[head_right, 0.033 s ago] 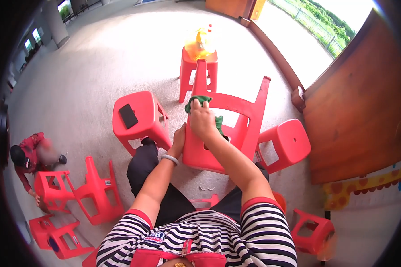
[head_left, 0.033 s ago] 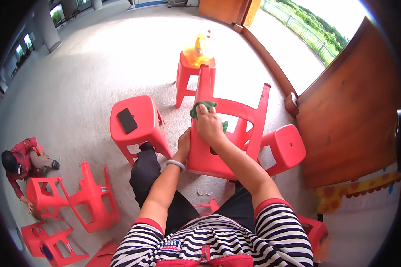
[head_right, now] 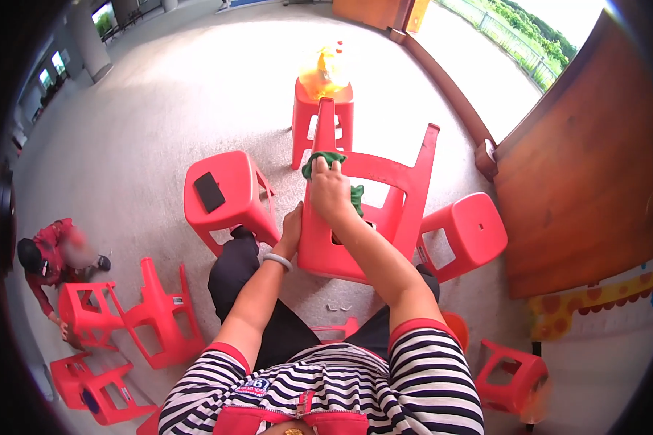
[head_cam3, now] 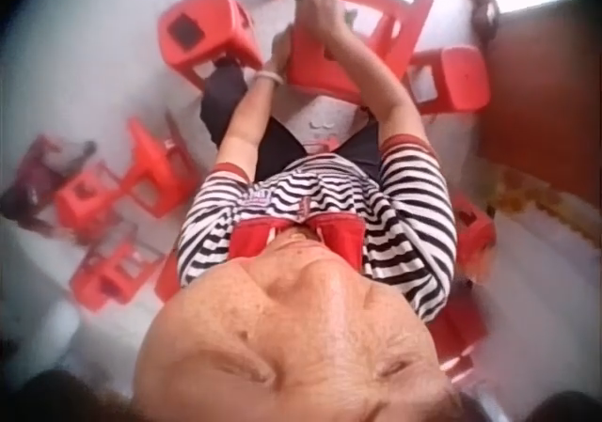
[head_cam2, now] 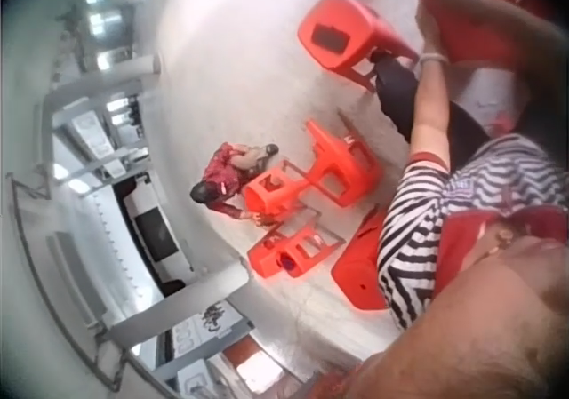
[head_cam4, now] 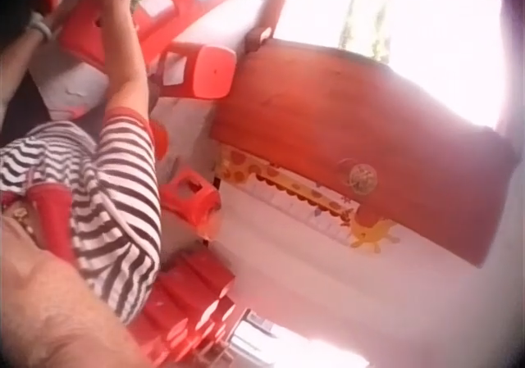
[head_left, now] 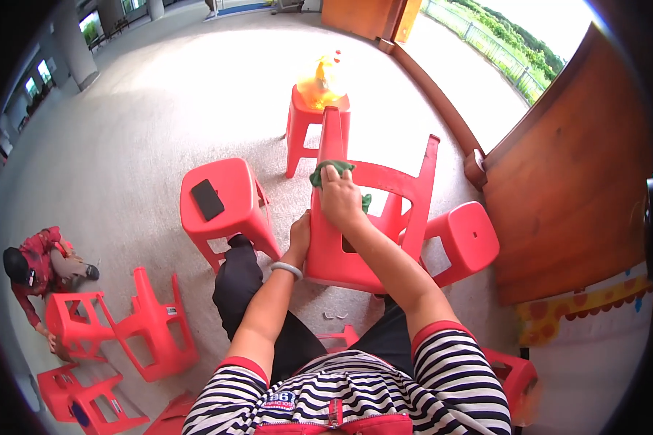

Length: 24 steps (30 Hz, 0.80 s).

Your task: Wiping down red plastic chairs with a green cloth.

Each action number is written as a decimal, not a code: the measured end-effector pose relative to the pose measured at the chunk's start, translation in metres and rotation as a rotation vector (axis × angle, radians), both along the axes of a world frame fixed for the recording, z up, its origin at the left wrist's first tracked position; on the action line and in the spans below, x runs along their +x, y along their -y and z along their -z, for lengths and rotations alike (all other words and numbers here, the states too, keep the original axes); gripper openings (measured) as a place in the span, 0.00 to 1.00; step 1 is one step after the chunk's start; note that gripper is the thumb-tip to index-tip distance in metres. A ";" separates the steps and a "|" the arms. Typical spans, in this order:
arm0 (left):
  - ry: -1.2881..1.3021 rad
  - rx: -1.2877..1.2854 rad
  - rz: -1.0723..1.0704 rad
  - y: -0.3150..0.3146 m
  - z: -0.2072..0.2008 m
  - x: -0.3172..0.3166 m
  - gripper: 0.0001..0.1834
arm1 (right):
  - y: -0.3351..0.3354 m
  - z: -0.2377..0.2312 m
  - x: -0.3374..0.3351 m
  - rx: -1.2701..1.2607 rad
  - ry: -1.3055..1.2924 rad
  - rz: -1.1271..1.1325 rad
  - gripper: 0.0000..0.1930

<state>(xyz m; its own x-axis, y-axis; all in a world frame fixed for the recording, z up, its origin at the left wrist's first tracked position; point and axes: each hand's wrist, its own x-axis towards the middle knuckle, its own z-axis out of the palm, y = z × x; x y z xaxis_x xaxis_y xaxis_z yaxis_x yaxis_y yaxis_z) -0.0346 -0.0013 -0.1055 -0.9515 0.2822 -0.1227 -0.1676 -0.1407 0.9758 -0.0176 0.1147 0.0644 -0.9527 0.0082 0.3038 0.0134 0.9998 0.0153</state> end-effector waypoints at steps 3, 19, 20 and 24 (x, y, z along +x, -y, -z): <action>0.016 -0.011 -0.004 -0.003 -0.003 0.003 0.25 | -0.008 -0.001 -0.012 -0.095 -0.096 0.056 0.21; 0.126 0.029 -0.026 -0.009 0.000 0.002 0.26 | -0.017 0.012 0.052 -0.189 -0.034 -0.017 0.24; 0.123 0.021 -0.025 -0.014 0.000 0.003 0.27 | -0.022 0.016 0.047 -0.180 -0.077 0.005 0.24; 0.108 0.045 -0.088 0.009 0.017 -0.006 0.27 | 0.010 0.017 0.066 -0.269 -0.008 0.001 0.25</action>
<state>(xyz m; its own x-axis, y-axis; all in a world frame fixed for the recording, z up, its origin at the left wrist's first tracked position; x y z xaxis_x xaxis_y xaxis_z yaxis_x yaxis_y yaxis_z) -0.0409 -0.0104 -0.1223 -0.9548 0.2058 -0.2146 -0.2561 -0.2029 0.9451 0.0485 0.1046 0.0478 -0.9503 0.0903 0.2978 0.0134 0.9679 -0.2509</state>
